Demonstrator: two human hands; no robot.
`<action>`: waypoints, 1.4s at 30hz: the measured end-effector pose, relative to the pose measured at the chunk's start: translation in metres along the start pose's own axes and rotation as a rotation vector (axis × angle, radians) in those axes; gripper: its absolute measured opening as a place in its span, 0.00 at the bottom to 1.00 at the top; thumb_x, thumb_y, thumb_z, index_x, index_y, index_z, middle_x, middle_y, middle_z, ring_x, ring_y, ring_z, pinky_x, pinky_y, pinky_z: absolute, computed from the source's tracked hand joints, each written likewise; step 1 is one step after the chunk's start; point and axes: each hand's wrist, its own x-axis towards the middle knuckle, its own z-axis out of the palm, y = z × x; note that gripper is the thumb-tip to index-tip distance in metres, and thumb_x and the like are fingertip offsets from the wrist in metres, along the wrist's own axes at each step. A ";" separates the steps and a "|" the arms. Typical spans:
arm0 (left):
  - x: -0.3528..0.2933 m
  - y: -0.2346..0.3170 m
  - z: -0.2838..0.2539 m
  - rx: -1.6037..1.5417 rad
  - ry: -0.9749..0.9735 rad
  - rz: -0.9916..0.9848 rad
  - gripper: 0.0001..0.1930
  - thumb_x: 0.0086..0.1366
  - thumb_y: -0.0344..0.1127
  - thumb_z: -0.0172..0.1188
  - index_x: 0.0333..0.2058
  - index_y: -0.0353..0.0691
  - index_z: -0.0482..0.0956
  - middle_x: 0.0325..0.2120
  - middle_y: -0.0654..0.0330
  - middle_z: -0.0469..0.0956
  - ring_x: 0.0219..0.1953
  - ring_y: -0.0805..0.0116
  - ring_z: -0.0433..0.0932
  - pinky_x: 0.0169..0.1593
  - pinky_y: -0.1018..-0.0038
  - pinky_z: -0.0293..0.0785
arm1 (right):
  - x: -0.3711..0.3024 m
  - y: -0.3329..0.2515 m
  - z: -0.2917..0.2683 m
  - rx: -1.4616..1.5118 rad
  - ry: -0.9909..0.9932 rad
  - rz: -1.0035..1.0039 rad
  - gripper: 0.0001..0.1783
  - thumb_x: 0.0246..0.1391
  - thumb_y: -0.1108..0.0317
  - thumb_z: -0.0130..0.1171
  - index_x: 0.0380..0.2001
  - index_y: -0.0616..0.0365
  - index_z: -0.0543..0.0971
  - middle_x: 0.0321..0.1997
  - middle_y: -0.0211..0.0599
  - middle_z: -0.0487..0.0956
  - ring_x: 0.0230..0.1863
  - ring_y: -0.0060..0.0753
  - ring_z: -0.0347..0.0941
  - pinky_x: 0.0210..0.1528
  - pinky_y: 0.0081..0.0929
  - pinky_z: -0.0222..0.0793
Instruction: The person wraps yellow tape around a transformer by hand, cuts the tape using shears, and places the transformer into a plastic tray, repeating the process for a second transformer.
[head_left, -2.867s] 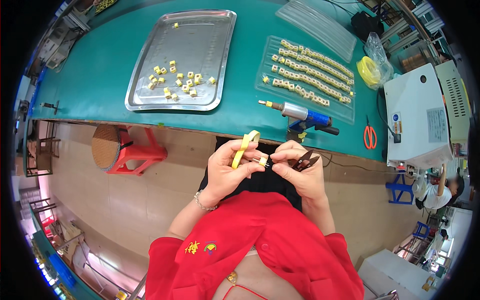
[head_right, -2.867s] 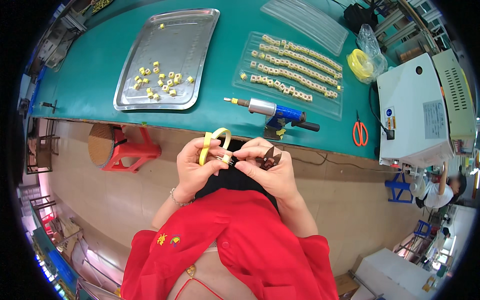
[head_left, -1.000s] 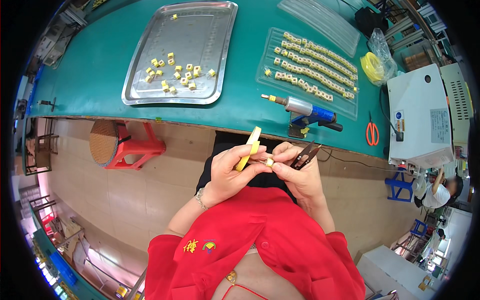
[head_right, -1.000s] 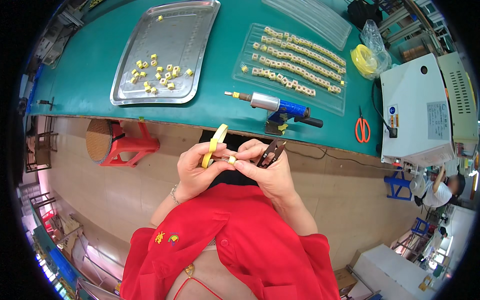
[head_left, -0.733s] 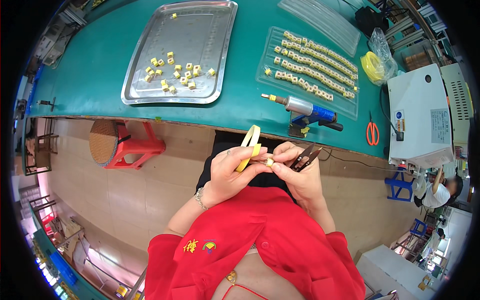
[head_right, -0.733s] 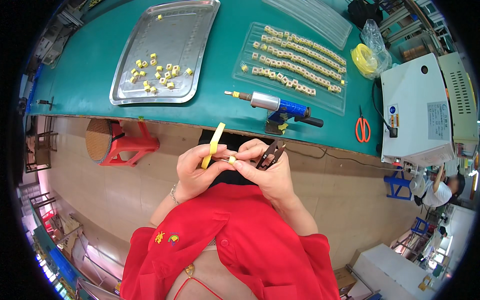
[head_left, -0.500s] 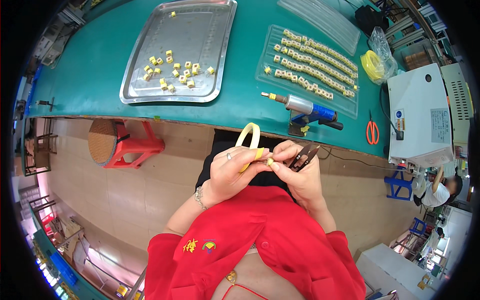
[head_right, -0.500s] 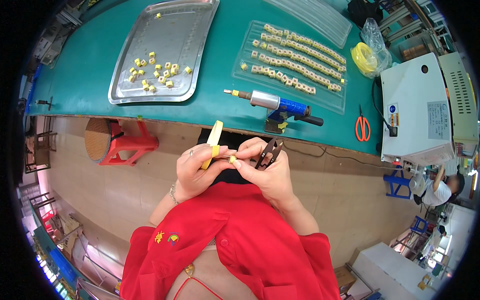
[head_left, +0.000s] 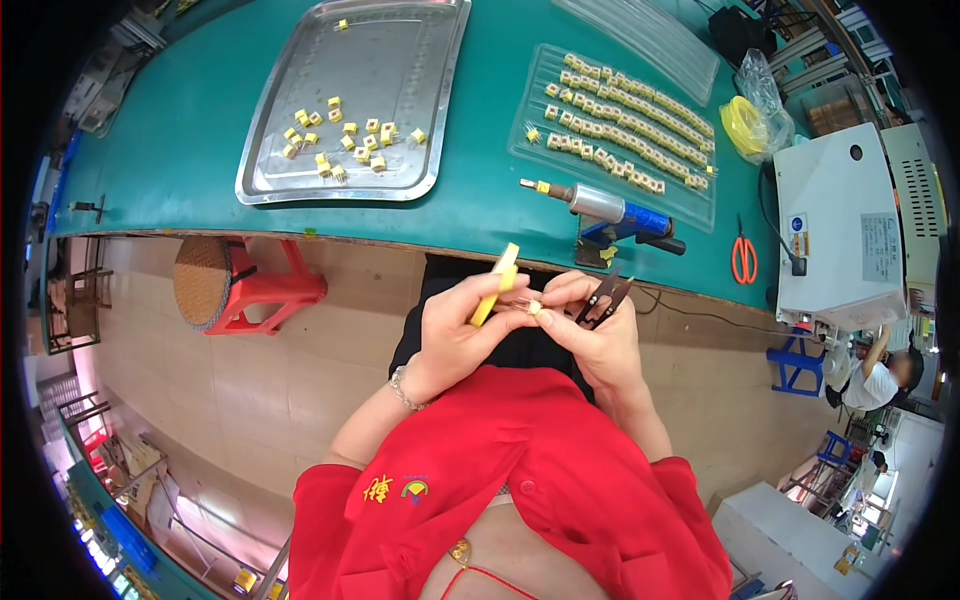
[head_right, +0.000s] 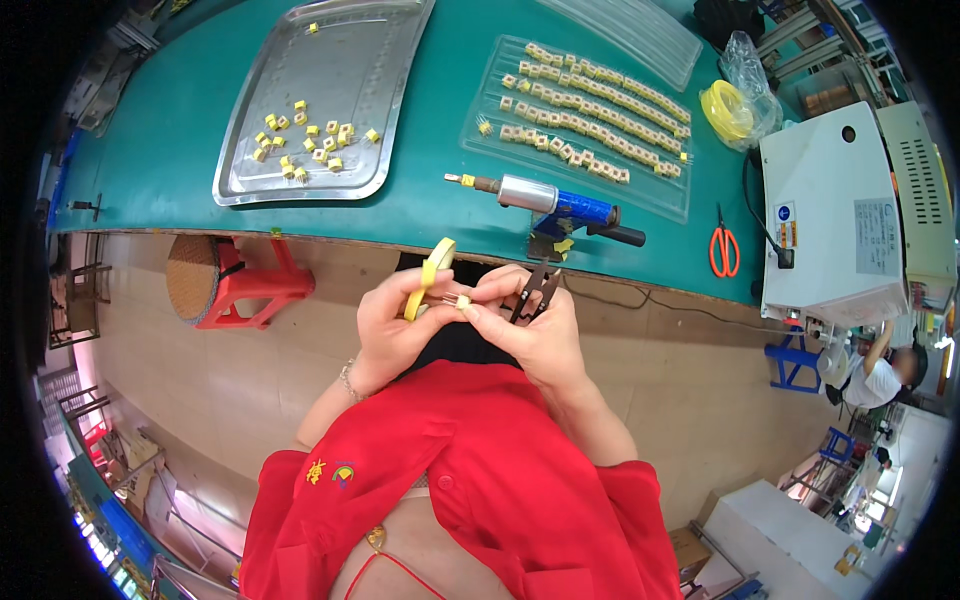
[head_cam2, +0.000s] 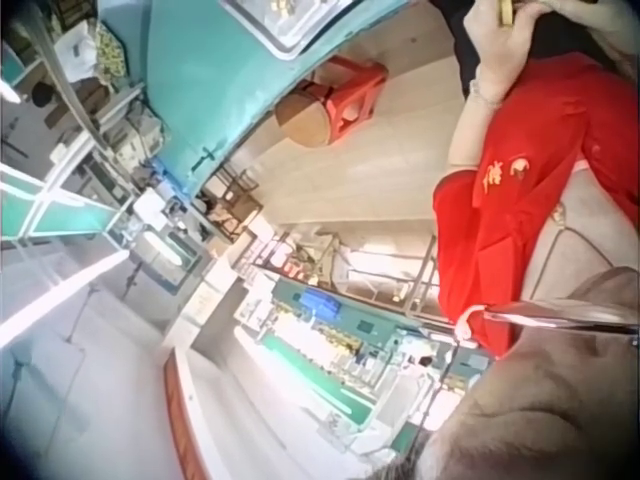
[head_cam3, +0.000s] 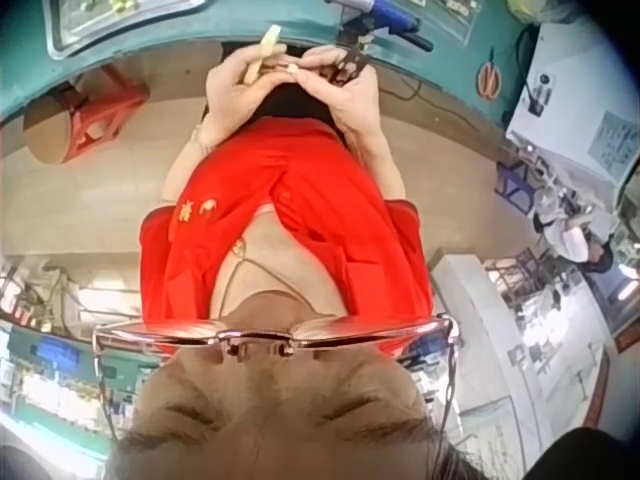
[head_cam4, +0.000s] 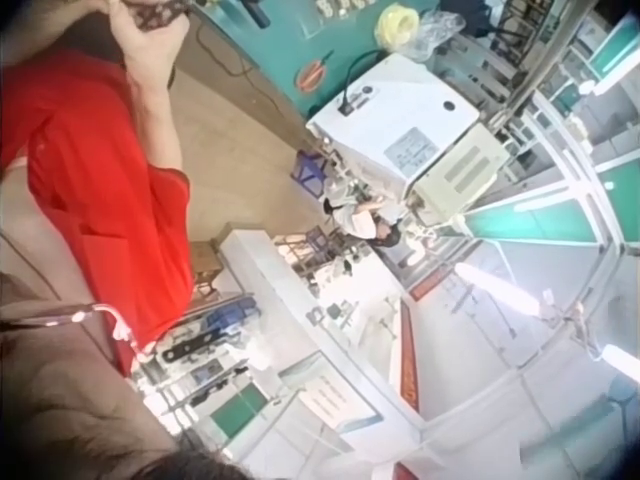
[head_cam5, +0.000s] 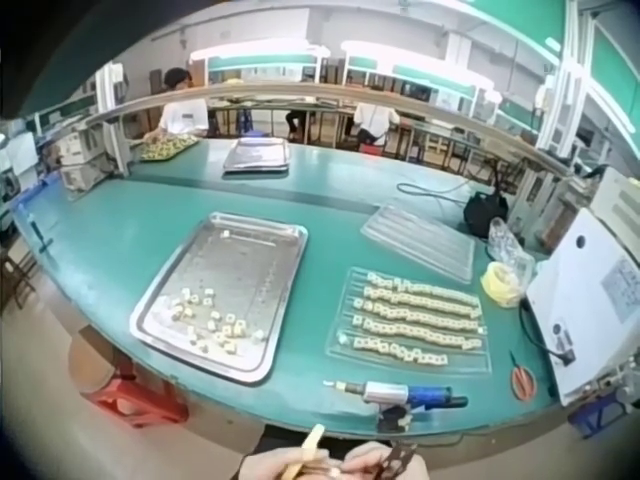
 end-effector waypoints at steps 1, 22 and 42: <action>-0.002 -0.002 -0.001 -0.140 -0.008 -0.085 0.19 0.52 0.18 0.60 0.44 0.31 0.69 0.33 0.50 0.78 0.36 0.67 0.78 0.39 0.76 0.77 | 0.001 -0.001 0.000 0.069 -0.017 0.010 0.10 0.40 0.84 0.60 0.30 0.66 0.76 0.37 0.40 0.72 0.35 0.24 0.70 0.38 0.19 0.66; -0.008 -0.005 -0.002 -0.640 -0.001 -0.427 0.20 0.54 0.21 0.59 0.46 0.31 0.67 0.32 0.55 0.76 0.33 0.71 0.77 0.37 0.78 0.75 | -0.005 -0.005 0.004 -0.316 -0.023 -0.188 0.15 0.40 0.82 0.63 0.36 0.65 0.76 0.34 0.33 0.71 0.29 0.17 0.63 0.29 0.14 0.57; -0.003 -0.002 -0.003 -0.366 0.036 -0.112 0.29 0.54 0.16 0.56 0.54 0.35 0.58 0.36 0.45 0.76 0.37 0.63 0.77 0.41 0.74 0.76 | 0.001 0.009 0.000 0.320 -0.039 0.130 0.08 0.50 0.77 0.58 0.36 0.63 0.75 0.27 0.28 0.73 0.23 0.14 0.64 0.23 0.12 0.59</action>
